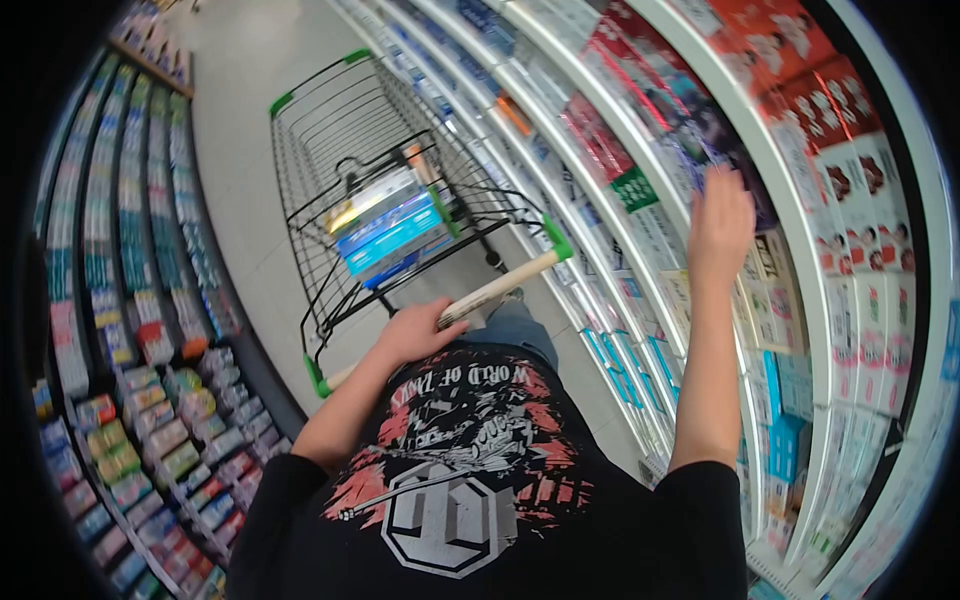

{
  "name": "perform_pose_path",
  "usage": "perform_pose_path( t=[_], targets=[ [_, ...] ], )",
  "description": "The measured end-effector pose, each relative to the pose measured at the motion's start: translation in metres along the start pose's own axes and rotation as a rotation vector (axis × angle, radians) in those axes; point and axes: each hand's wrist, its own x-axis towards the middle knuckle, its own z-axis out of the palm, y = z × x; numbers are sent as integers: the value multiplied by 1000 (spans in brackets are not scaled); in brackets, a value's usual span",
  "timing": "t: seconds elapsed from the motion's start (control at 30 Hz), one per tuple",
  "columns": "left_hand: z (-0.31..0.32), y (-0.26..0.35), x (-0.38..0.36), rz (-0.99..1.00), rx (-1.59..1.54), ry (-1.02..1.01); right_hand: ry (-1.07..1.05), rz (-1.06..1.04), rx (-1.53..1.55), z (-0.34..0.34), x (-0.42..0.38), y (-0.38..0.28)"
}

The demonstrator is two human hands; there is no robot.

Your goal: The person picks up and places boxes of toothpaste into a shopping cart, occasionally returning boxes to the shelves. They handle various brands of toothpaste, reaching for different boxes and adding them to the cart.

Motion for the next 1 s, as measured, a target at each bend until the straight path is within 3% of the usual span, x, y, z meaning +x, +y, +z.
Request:
perform_pose_path(
  t=[0.1, 0.17, 0.23, 0.27, 0.33, 0.4, 0.43, 0.5, 0.63, 0.7, 0.77, 0.83, 0.9, 0.97, 1.0],
  targets=[
    [1, -3, -4, 62, -176, 37, -157, -254, 591, 23, -30, -61],
    [-2, -8, -4, 92, -280, 68, -213, -206, 828, 12, -30, -127],
    [-3, -18, 0, 180, -469, 431, -412, -160, 1061, 27, -40, -170],
    [-8, -30, 7, 136, -408, 527, -412, -164, 1075, 29, -45, -188],
    [-35, -48, 20, 8, -68, 690, -1082, 116, 1152, 31, -47, -215],
    [-51, -79, 44, -59, 175, 825, -1118, 101, 1078, 35, -44, -224],
    [-57, -90, 51, -56, 180, 832, -1157, 93, 996, 37, -43, -227],
    [-66, -110, 65, -244, 410, 794, -1166, 60, 952, 42, -43, -231],
    [-54, -139, 67, -128, 431, 818, -1154, -23, 857, 49, -49, -235],
    [-43, -159, 72, 5, 379, 899, -1151, -13, 815, 41, -44, -235],
    [-52, -147, 66, -139, 144, 765, -1156, -9, 776, 37, -42, -233],
    [-57, -132, 61, -173, -68, 798, -1162, -16, 805, 38, -44, -234],
    [-62, -136, 65, -156, 13, 847, -1153, -9, 804, 38, -43, -233],
    [-78, -127, 59, -320, -76, 489, -1157, -4, 806, 36, -45, -232],
    [-79, -128, 60, -337, -93, 487, -1148, 28, 862, 35, -46, -231]
  ],
)
